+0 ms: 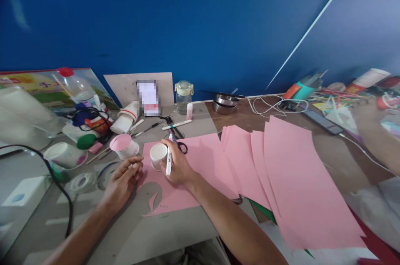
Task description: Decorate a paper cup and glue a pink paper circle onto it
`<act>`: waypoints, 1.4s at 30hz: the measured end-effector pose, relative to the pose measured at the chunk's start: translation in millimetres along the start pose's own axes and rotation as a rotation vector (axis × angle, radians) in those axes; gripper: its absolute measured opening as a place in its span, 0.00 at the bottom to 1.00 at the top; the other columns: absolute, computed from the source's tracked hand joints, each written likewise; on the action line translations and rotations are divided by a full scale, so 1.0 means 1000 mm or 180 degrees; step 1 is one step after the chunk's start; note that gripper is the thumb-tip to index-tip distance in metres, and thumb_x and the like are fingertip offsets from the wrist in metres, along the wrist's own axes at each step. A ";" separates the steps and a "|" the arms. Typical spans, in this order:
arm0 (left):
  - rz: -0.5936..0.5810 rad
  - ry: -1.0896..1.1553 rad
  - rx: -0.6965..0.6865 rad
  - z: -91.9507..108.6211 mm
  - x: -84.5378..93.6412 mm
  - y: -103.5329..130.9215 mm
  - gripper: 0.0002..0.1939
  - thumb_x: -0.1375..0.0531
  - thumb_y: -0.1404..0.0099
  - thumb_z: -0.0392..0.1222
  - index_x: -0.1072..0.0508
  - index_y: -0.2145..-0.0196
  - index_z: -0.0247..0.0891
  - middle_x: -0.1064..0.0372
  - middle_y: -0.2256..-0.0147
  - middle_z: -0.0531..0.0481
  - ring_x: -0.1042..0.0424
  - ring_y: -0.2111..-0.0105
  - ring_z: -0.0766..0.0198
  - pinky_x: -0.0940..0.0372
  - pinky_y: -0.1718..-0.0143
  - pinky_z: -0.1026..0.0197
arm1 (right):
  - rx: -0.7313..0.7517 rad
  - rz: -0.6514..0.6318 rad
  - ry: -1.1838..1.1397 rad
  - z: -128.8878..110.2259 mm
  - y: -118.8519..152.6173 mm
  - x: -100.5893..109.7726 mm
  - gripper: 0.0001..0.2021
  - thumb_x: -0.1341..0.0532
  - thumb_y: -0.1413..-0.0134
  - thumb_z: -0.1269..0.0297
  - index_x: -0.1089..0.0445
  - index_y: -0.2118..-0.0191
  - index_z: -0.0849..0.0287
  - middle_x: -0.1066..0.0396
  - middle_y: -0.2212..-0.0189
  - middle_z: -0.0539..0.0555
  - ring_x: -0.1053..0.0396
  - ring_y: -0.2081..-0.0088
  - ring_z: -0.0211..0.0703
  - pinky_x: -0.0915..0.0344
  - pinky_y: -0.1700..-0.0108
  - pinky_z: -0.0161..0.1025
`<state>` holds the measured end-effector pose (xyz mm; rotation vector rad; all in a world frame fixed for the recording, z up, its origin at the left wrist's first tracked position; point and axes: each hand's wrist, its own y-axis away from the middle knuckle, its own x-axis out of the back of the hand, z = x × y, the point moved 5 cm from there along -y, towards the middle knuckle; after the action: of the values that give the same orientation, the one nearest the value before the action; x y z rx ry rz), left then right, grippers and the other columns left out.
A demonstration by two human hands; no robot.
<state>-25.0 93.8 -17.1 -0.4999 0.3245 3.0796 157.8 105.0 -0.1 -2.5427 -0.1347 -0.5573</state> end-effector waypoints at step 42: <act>-0.0083 -0.1578 -0.0902 0.020 -0.005 0.011 0.07 0.31 0.52 0.45 0.17 0.71 0.45 0.23 0.73 0.48 0.30 0.71 0.56 0.37 0.69 0.59 | -0.0362 0.0170 -0.1566 -0.046 0.012 0.010 0.15 0.47 0.37 0.51 0.32 0.66 0.56 0.40 0.80 0.47 0.43 0.80 0.36 0.43 0.77 0.36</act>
<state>-26.5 86.9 5.0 0.2655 -0.1264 3.0916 152.7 70.6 33.7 -2.7367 -0.2131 0.0940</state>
